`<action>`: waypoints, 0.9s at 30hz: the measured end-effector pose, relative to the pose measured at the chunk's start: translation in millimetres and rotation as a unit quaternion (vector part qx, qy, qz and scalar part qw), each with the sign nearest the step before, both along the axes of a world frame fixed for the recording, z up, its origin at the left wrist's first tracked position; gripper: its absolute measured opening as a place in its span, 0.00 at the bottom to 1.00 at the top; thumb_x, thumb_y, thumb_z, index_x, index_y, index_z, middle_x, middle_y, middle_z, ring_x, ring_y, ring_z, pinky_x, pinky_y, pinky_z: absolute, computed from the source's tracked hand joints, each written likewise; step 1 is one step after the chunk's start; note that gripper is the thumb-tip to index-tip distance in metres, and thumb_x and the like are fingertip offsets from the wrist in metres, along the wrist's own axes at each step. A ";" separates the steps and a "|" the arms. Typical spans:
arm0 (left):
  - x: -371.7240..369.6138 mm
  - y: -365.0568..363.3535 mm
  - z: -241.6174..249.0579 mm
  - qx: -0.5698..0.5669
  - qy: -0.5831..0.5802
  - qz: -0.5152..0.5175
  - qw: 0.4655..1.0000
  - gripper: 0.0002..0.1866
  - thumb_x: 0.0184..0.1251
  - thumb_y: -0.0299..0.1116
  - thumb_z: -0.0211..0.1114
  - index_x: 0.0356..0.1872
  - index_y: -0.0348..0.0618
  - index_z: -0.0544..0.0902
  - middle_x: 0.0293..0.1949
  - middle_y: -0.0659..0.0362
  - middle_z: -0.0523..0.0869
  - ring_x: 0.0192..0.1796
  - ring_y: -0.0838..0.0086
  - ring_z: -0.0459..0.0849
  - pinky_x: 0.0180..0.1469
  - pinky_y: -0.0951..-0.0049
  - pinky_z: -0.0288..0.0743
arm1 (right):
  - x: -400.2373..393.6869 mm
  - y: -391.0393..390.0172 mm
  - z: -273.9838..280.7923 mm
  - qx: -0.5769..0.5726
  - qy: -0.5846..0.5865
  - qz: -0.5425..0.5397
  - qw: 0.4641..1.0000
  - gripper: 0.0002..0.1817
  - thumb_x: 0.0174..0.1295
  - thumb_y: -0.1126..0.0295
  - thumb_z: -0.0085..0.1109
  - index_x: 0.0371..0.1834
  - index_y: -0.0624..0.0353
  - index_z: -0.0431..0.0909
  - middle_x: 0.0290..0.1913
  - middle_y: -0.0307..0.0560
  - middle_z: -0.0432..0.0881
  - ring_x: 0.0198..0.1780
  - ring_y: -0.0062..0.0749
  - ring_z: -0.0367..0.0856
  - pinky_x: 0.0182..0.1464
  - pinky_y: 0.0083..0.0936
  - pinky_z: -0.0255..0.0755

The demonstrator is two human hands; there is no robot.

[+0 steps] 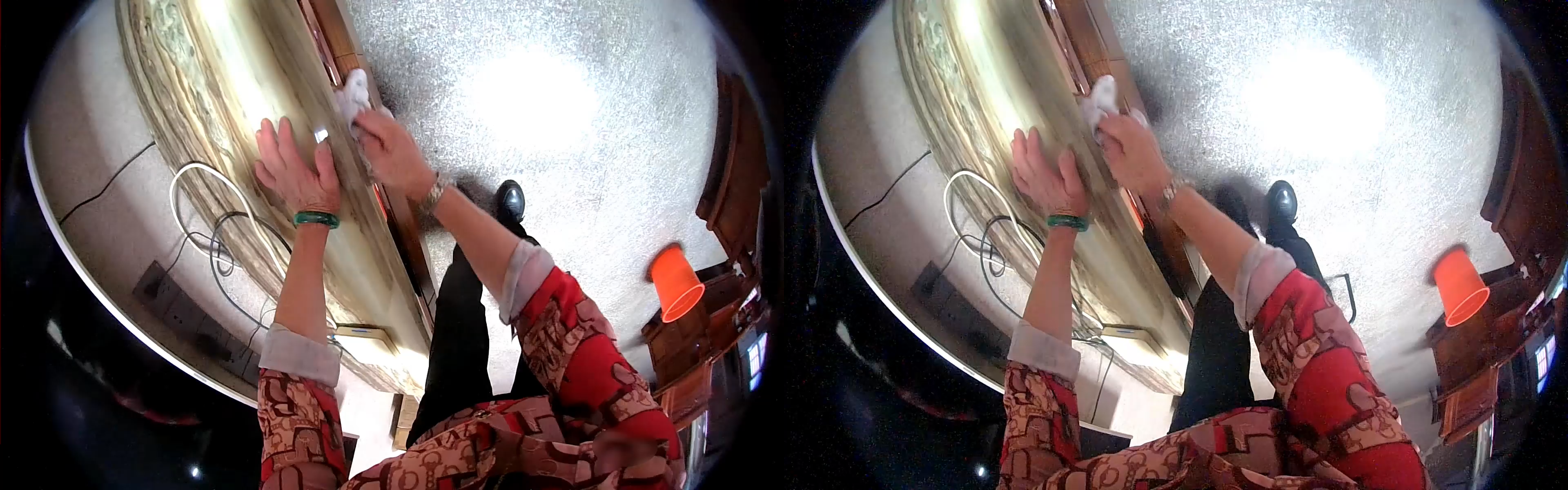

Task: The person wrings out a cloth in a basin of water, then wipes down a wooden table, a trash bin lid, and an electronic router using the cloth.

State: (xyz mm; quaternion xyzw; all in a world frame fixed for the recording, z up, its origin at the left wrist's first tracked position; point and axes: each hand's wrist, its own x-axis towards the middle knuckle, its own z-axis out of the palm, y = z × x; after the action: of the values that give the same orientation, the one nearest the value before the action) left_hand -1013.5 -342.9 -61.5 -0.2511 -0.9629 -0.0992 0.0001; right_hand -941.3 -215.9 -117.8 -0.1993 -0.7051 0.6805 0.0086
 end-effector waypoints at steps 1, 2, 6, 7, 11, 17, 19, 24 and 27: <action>-0.3 0.2 -0.5 0.000 -0.001 0.003 1.000 0.34 0.64 0.54 0.49 0.66 0.44 0.62 0.70 0.49 0.57 0.72 0.56 0.52 0.66 0.43 0.41 | 5.2 -8.9 -3.2 0.000 -0.001 0.003 1.000 0.16 0.59 0.77 0.49 0.52 0.66 0.71 0.53 0.56 0.75 0.54 0.48 0.74 0.57 0.31 0.67; -0.5 -0.9 -1.7 0.003 0.006 -0.005 1.000 0.35 0.64 0.55 0.49 0.67 0.44 0.62 0.70 0.48 0.57 0.72 0.55 0.53 0.66 0.44 0.42 | 11.9 -20.4 -4.5 0.007 0.019 -0.050 0.999 0.16 0.59 0.77 0.48 0.51 0.64 0.71 0.55 0.57 0.73 0.55 0.52 0.71 0.57 0.36 0.65; -0.3 1.8 -0.2 -0.016 0.022 -0.018 0.999 0.34 0.65 0.55 0.47 0.67 0.44 0.61 0.69 0.48 0.58 0.70 0.53 0.56 0.66 0.45 0.44 | 8.3 -23.6 -10.0 0.041 0.035 -0.080 0.995 0.15 0.60 0.76 0.47 0.51 0.63 0.69 0.61 0.60 0.65 0.56 0.59 0.64 0.60 0.42 0.60; -1.1 2.4 0.8 -0.016 0.021 -0.018 0.999 0.34 0.65 0.55 0.47 0.67 0.44 0.61 0.69 0.48 0.58 0.70 0.53 0.56 0.66 0.45 0.44 | 1.8 -19.4 -10.0 0.075 0.041 -0.078 0.993 0.15 0.59 0.77 0.47 0.51 0.62 0.69 0.60 0.61 0.66 0.56 0.60 0.65 0.61 0.42 0.60; -3.9 -1.4 -2.2 -0.026 0.007 -0.021 0.999 0.35 0.65 0.56 0.45 0.67 0.43 0.60 0.69 0.46 0.57 0.71 0.53 0.55 0.65 0.43 0.44 | -64.7 18.3 -35.1 0.138 0.115 -0.065 0.982 0.20 0.57 0.79 0.49 0.55 0.61 0.68 0.62 0.62 0.64 0.59 0.59 0.63 0.63 0.41 0.59; -0.7 1.2 1.3 -0.042 -0.011 -0.019 0.999 0.36 0.66 0.56 0.44 0.68 0.42 0.57 0.70 0.45 0.55 0.71 0.50 0.53 0.65 0.41 0.43 | -197.5 83.5 -43.9 0.202 0.132 -0.088 0.966 0.13 0.52 0.78 0.51 0.42 0.59 0.72 0.47 0.58 0.73 0.48 0.59 0.70 0.51 0.43 0.66; -0.4 0.8 2.1 -0.038 -0.023 -0.018 0.999 0.36 0.66 0.57 0.43 0.68 0.42 0.57 0.70 0.45 0.55 0.71 0.48 0.52 0.65 0.41 0.42 | -189.2 74.7 -43.7 0.180 0.144 -0.111 0.967 0.10 0.55 0.75 0.50 0.42 0.60 0.70 0.47 0.60 0.72 0.48 0.58 0.70 0.51 0.44 0.66; 0.2 3.8 5.7 -0.034 -0.034 -0.015 0.999 0.36 0.65 0.57 0.47 0.66 0.41 0.61 0.69 0.44 0.56 0.70 0.48 0.53 0.65 0.42 0.43 | -80.2 45.9 -40.8 0.062 -0.027 -0.003 0.998 0.08 0.63 0.68 0.45 0.41 0.60 0.67 0.44 0.60 0.69 0.48 0.58 0.69 0.51 0.45 0.65; -19.3 23.5 23.2 0.022 -0.054 -0.015 0.998 0.35 0.62 0.55 0.54 0.63 0.39 0.65 0.67 0.44 0.60 0.68 0.49 0.57 0.65 0.45 0.48 | -14.4 23.8 -53.5 -0.085 -0.211 0.083 0.970 0.11 0.63 0.66 0.45 0.44 0.59 0.68 0.44 0.63 0.71 0.47 0.62 0.71 0.51 0.47 0.66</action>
State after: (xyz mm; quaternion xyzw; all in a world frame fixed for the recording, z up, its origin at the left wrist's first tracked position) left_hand -1032.9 -319.4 -38.4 -0.2596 -0.9552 -0.1338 -0.0477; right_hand -955.6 -192.1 -171.3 -0.2792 -0.6448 0.6788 -0.2132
